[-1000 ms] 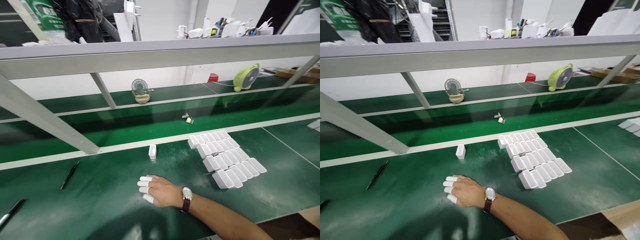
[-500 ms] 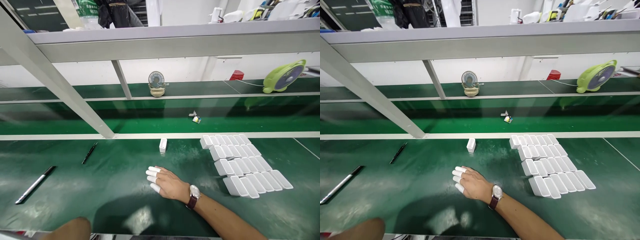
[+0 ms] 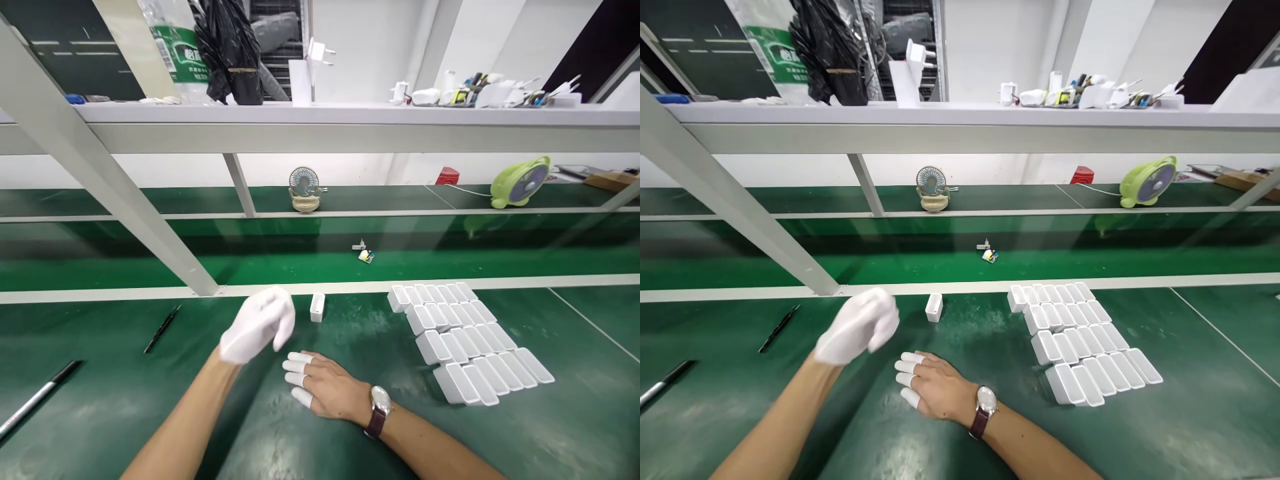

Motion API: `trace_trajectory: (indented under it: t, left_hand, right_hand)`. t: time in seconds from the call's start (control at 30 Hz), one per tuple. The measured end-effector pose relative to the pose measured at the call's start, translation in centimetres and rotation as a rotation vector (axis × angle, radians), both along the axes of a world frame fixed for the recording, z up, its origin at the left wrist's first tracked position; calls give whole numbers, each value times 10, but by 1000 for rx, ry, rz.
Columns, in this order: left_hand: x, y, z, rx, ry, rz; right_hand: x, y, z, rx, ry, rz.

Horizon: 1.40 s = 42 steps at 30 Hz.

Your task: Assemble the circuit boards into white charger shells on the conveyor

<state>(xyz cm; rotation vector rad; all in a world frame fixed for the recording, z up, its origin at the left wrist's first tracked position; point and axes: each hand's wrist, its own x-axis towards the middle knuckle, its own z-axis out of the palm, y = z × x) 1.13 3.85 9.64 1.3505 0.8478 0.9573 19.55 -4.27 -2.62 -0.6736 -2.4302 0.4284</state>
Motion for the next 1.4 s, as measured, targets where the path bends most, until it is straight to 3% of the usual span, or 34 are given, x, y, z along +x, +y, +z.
trace_trajectory:
  t: [0.17,0.23,0.3,0.37,0.47,0.63,0.73,0.83,0.9,0.97,1.1,1.23,1.33,1.4]
  left_hand:
    - [1,37,-54,35,359,229]
    - [6,42,-75,104,416,208]
    - [12,42,-89,188,466,176]
    - [19,40,-95,242,503,130]
    - [25,38,-97,244,553,70]
    - [21,38,-96,203,610,36]
    - [18,36,-95,206,640,50]
    - [17,36,-96,228,644,40]
    - [16,37,-98,251,619,36]
    - [17,38,-99,258,578,54]
    - [19,40,-97,198,489,103]
    - [23,42,-94,177,465,96]
    - [26,42,-94,189,481,83]
    - [27,42,-96,216,507,64]
  right_hand:
    - [18,11,29,-19,192,-30]
    - [34,28,39,-5,276,-182]
    - [52,51,43,-16,303,-460]
    - [67,79,39,-60,253,-717]
    - [79,125,22,-89,182,-858]
    - [77,203,-5,-128,88,-1004]
    - [71,242,-8,-130,62,-1034]
    - [64,260,-3,-114,52,-1016]
    - [60,254,0,-95,56,-984]
    - [60,230,1,-81,64,-943]
    - [71,146,-5,-88,61,-869]
    - [79,53,-7,-127,51,-891]
    - [81,5,7,-154,9,-845]
    - [84,-13,23,-107,-26,-800]
